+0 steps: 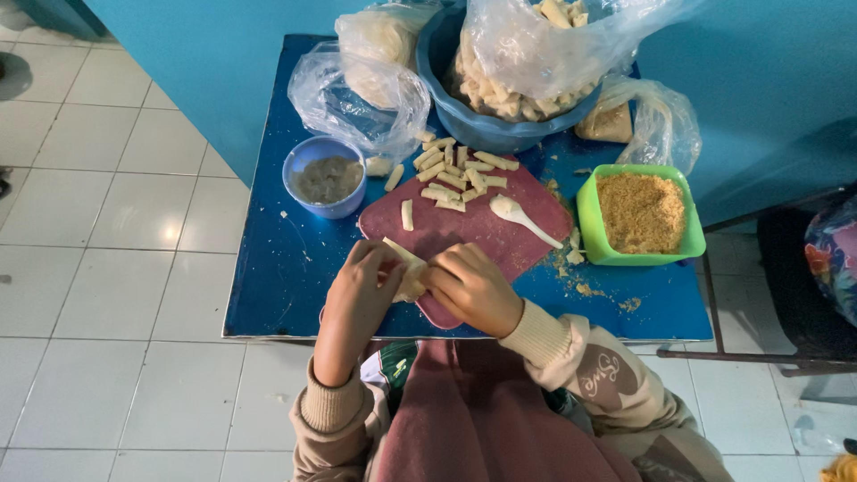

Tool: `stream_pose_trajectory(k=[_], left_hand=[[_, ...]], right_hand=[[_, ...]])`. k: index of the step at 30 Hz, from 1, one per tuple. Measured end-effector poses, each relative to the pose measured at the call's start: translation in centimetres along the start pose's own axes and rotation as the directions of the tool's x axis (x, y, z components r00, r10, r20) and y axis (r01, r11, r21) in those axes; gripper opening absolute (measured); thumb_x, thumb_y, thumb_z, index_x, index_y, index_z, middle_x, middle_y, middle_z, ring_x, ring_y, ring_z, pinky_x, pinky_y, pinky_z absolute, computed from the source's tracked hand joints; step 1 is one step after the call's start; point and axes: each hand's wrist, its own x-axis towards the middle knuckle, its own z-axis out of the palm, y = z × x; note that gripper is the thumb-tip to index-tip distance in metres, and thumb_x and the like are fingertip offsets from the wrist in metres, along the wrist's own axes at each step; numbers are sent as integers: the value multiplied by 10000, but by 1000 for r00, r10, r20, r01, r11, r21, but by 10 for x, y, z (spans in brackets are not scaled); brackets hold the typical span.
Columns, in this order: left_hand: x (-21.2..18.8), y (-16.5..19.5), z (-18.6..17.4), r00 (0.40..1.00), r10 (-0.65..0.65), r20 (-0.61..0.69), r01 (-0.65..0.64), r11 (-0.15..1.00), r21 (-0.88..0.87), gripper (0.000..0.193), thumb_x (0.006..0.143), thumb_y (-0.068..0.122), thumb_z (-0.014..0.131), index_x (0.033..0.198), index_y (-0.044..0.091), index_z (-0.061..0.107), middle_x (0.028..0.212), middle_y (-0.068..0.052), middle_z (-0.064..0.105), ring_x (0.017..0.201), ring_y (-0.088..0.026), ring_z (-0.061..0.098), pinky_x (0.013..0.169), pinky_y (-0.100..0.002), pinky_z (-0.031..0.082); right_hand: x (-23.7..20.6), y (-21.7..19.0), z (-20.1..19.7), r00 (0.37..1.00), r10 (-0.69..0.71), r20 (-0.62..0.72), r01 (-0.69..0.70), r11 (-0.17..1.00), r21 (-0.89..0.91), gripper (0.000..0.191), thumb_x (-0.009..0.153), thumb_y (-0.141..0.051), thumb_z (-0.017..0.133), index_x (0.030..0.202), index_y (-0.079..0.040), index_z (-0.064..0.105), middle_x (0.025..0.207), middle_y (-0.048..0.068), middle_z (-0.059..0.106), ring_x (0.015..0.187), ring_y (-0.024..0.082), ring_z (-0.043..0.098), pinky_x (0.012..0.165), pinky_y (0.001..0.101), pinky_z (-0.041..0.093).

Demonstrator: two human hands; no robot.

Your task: The person sits at a small table and shapes pieces of dough by hand on a cutting board, folding and pressing flat dough squares around filling, then dips the formed pieces into a container of breadcrumbs and sets them with the finished pieces. The person repeats this cycle throughout the clip.

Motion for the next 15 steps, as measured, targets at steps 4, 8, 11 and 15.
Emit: stream_pose_trajectory(k=[4,8,11,15], left_hand=[[0,1,0,999,-14,37,11,997,80,188,889,195,685,1005,48,707,1088,-107,681,868,-314,706,731,-391,559],[0,4,1,998,57,5,-57,995,80,157,897,170,672,982,42,703,1060,-122,676,893,-335,688,738,-402,549],[0,5,0,998,67,-5,-66,995,70,151,898,167,671,978,41,698,1050,-126,674,891,-342,684,742,-405,548],[0,7,-1,998,58,-7,-57,995,77,158,887,181,689,961,41,695,1027,-128,675,891,-343,683,738,-409,546]], right_hand=[[-2,-1,1,998,-55,-17,54,998,-23,216,883,-105,722,1095,-65,725,1108,34,670,1028,219,618,895,392,491],[-5,-2,1,997,-70,14,71,996,-59,291,876,-136,695,1160,-88,734,1168,14,685,1034,209,618,913,391,498],[-9,-4,0,994,-112,-9,109,983,-147,309,887,-138,693,1185,-73,744,1185,29,687,1032,212,608,893,374,491],[-10,-7,-1,992,-127,-29,120,978,-169,327,890,-133,691,1202,-47,735,1206,42,682,1054,209,606,906,372,493]])
